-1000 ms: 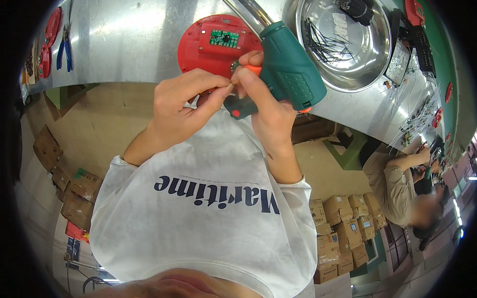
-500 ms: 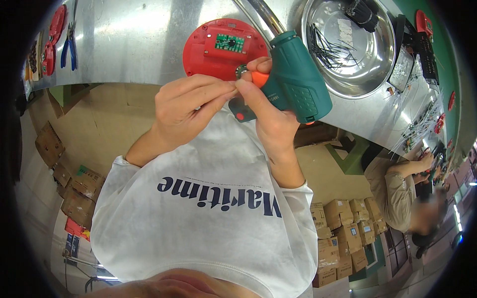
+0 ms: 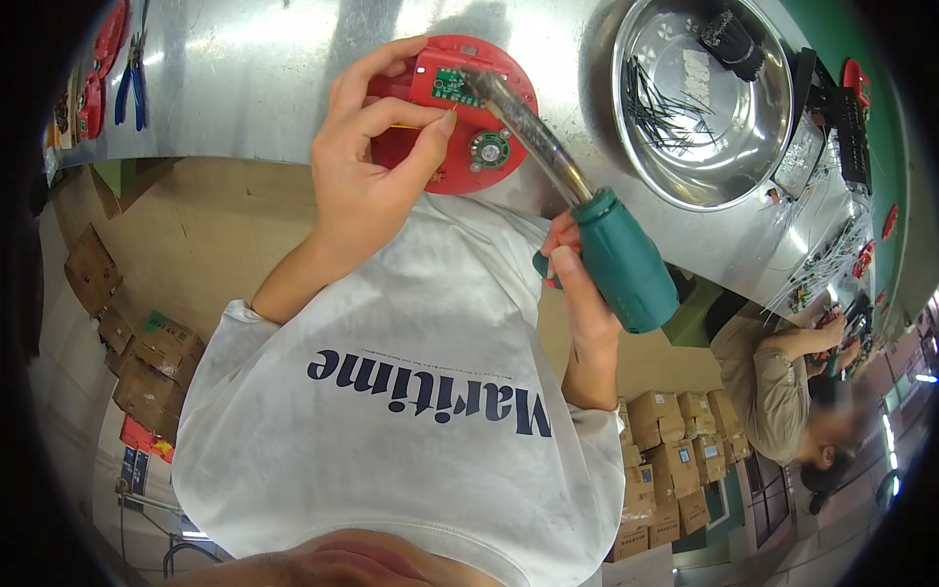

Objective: Soldering wires onto a printed circuit board mounted inside a red circular device housing.

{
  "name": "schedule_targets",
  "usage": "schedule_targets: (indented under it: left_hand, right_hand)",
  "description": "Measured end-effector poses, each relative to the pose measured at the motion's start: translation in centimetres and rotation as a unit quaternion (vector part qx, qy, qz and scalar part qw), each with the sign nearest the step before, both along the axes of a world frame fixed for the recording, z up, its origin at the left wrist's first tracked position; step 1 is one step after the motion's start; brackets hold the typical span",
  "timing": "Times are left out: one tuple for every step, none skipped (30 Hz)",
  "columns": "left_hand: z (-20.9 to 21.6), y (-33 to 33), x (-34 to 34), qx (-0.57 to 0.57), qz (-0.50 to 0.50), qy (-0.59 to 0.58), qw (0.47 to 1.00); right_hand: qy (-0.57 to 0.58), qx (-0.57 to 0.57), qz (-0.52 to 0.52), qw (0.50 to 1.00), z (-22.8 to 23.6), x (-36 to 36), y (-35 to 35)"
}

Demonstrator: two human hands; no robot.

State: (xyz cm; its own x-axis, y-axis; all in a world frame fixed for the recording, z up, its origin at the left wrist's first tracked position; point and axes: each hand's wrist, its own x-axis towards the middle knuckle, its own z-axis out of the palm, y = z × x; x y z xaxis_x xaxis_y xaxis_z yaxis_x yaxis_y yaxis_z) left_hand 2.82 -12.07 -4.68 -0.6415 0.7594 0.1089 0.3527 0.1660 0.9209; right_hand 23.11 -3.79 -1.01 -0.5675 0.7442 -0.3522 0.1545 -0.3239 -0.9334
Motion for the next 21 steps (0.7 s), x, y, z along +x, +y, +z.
schedule_targets:
  left_hand:
    - [0.0,0.0,0.0,0.003,0.005,-0.01,1.0]
    - [0.0,0.1,0.0,0.001,0.005,-0.01,1.0]
    - [0.2,0.1,-0.1,-0.008,0.004,-0.005,1.0]
    - [0.3,0.2,-0.1,-0.016,0.003,-0.001,1.0]
    - [0.5,0.3,-0.1,-0.018,0.002,-0.001,1.0]
    - [0.6,0.4,0.0,-0.024,0.009,-0.007,1.0]
    - [0.7,0.4,0.1,-0.031,0.015,-0.013,0.999]
    - [0.7,0.5,0.1,-0.032,0.015,-0.013,0.999]
    - [0.8,0.5,0.1,-0.035,0.016,-0.008,0.999]
    - [0.8,0.6,0.1,-0.038,0.017,-0.004,0.999]
    - [0.8,0.6,0.1,-0.039,0.017,-0.005,0.999]
    - [0.8,0.6,0.1,-0.038,0.02,-0.009,0.999]
    - [0.8,0.6,0.1,-0.037,0.022,-0.012,0.999]
    - [0.8,0.6,0.1,-0.038,0.021,-0.011,0.999]
    - [0.8,0.6,0.1,-0.039,0.021,-0.008,0.999]
    - [0.8,0.6,0.2,-0.039,0.021,-0.007,0.999]
    - [0.8,0.6,0.2,-0.041,0.022,-0.008,0.999]
    - [0.9,0.6,0.2,-0.046,0.022,-0.007,0.999]
    - [1.0,0.7,0.2,-0.051,0.023,-0.007,0.998]
    - [1.0,0.7,0.1,-0.053,0.023,-0.007,0.998]
    - [1.0,0.7,0.1,-0.055,0.023,-0.004,0.998]
  right_hand:
    - [-0.028,-0.003,0.006,1.0,0.2,0.2,-0.1]
    - [-0.028,-0.005,0.006,1.0,0.3,0.4,-0.1]
    - [-0.039,0.008,0.02,0.999,0.3,0.6,0.0]
    - [-0.05,0.022,0.034,0.998,0.4,0.8,0.0]
    - [-0.05,0.02,0.034,0.998,0.4,0.9,-0.1]
    - [-0.057,0.021,0.022,0.998,0.4,1.1,-0.3]
    - [-0.065,0.021,0.011,0.998,0.4,1.2,-0.4]
    - [-0.065,0.02,0.011,0.998,0.3,1.2,-0.4]
    - [-0.052,0.039,0.017,0.998,0.2,1.1,-0.3]
    - [-0.04,0.058,0.024,0.997,0.1,1.1,-0.3]
    - [-0.04,0.056,0.024,0.997,0.1,1.1,-0.3]
    - [-0.048,0.051,0.022,0.997,0.1,1.1,-0.3]
    - [-0.054,0.046,0.019,0.997,0.1,1.1,-0.4]
    - [-0.053,0.045,0.018,0.997,0.0,1.2,-0.5]
    - [-0.061,0.048,0.01,0.997,-0.1,1.2,-0.5]
    - [-0.071,0.051,0.002,0.996,-0.1,1.3,-0.6]
    - [-0.072,0.05,0.003,0.996,-0.2,1.4,-0.5]
    - [-0.062,0.061,0.022,0.996,-0.4,1.7,-0.4]
    - [-0.051,0.072,0.042,0.995,-0.6,1.9,-0.2]
    - [-0.052,0.071,0.042,0.995,-0.8,2.1,-0.2]
    - [-0.073,0.118,0.054,0.989,-1.0,2.2,-0.2]
